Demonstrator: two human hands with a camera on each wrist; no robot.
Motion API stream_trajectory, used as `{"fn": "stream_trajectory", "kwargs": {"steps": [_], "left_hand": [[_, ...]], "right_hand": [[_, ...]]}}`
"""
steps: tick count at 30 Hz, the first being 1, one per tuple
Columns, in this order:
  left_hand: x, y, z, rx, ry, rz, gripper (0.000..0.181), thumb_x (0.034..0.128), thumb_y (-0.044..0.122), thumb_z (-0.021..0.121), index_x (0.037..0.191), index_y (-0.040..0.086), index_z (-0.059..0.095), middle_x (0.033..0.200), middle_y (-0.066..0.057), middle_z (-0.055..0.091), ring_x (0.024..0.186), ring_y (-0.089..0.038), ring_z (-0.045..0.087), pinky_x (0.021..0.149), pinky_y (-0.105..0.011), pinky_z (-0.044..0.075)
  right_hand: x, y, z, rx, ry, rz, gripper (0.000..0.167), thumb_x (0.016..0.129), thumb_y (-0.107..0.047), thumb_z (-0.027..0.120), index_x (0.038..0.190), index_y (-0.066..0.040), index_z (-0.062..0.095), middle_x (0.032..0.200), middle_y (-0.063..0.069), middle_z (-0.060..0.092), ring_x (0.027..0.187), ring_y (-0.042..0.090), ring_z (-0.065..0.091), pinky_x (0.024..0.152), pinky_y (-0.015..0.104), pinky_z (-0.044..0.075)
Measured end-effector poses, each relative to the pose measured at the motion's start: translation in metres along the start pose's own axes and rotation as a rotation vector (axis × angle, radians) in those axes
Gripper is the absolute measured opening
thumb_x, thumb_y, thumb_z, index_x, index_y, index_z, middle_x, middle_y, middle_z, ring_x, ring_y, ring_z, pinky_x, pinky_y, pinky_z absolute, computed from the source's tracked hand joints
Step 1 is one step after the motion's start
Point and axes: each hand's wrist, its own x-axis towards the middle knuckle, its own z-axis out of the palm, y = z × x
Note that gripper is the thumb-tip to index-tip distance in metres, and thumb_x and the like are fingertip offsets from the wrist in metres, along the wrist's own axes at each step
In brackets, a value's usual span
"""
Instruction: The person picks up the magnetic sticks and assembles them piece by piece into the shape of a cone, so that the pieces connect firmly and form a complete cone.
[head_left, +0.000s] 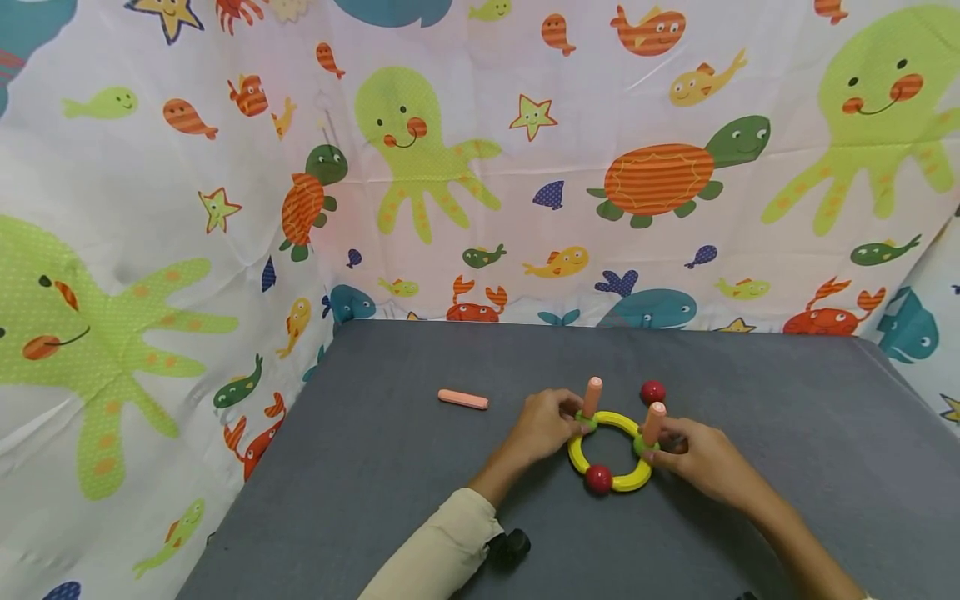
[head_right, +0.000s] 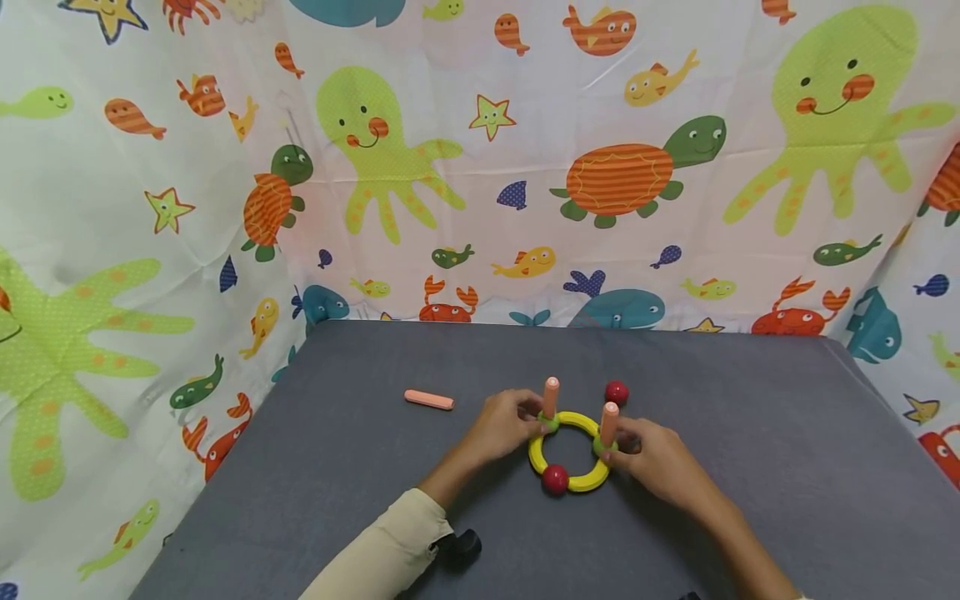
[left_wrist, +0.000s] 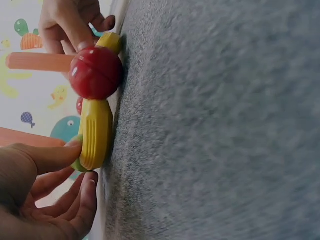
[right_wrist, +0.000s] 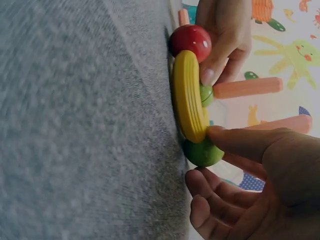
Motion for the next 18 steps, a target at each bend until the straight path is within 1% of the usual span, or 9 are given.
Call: {"fn": "stream_trajectory", "kwargs": {"steps": [3,9,11,15,18], "left_hand": [[0.005,0.003,0.000,0.045,-0.016,0.013,0.026,0.0889,0.014,0.087,0.113,0.010,0.080,0.103,-0.002,0.079,0.084,-0.003,0.066,0.075,-0.018,0.053],[0.012,0.009,0.002,0.092,-0.056,-0.003,0.031,0.0857,0.022,0.091,0.113,0.013,0.080,0.100,0.002,0.076,0.084,-0.003,0.062,0.076,-0.019,0.052],[0.014,0.010,0.004,0.093,-0.060,-0.011,0.032,0.0855,0.022,0.092,0.114,0.012,0.079,0.100,0.002,0.075,0.084,-0.004,0.062,0.075,-0.019,0.052],[0.018,0.013,0.009,0.094,-0.048,-0.006,0.034,0.0856,0.020,0.092,0.115,0.011,0.078,0.100,0.003,0.074,0.085,-0.003,0.062,0.075,-0.018,0.052],[0.021,0.016,0.012,0.084,-0.046,0.010,0.034,0.0867,0.018,0.091,0.117,0.011,0.077,0.101,0.003,0.075,0.085,-0.002,0.064,0.077,-0.017,0.053]], "right_hand": [[-0.003,-0.001,-0.002,0.006,-0.016,-0.005,0.032,0.092,-0.030,0.084,0.117,-0.012,0.076,0.102,0.004,0.077,0.085,0.016,0.068,0.067,0.032,0.053],[-0.007,-0.002,-0.006,0.046,-0.042,-0.020,0.031,0.090,-0.026,0.086,0.116,-0.012,0.076,0.108,0.010,0.076,0.090,0.019,0.072,0.069,0.031,0.056],[-0.007,-0.002,-0.007,0.055,-0.064,-0.015,0.028,0.089,-0.026,0.087,0.112,-0.013,0.076,0.105,0.008,0.076,0.088,0.019,0.070,0.068,0.031,0.055],[-0.007,-0.003,-0.006,0.079,-0.117,-0.027,0.025,0.087,-0.027,0.088,0.104,-0.014,0.076,0.091,0.001,0.072,0.079,0.016,0.063,0.066,0.029,0.050],[-0.007,-0.004,-0.006,0.120,-0.159,-0.063,0.030,0.086,-0.024,0.088,0.110,-0.010,0.077,0.088,-0.001,0.073,0.078,0.013,0.063,0.067,0.026,0.049]]}}
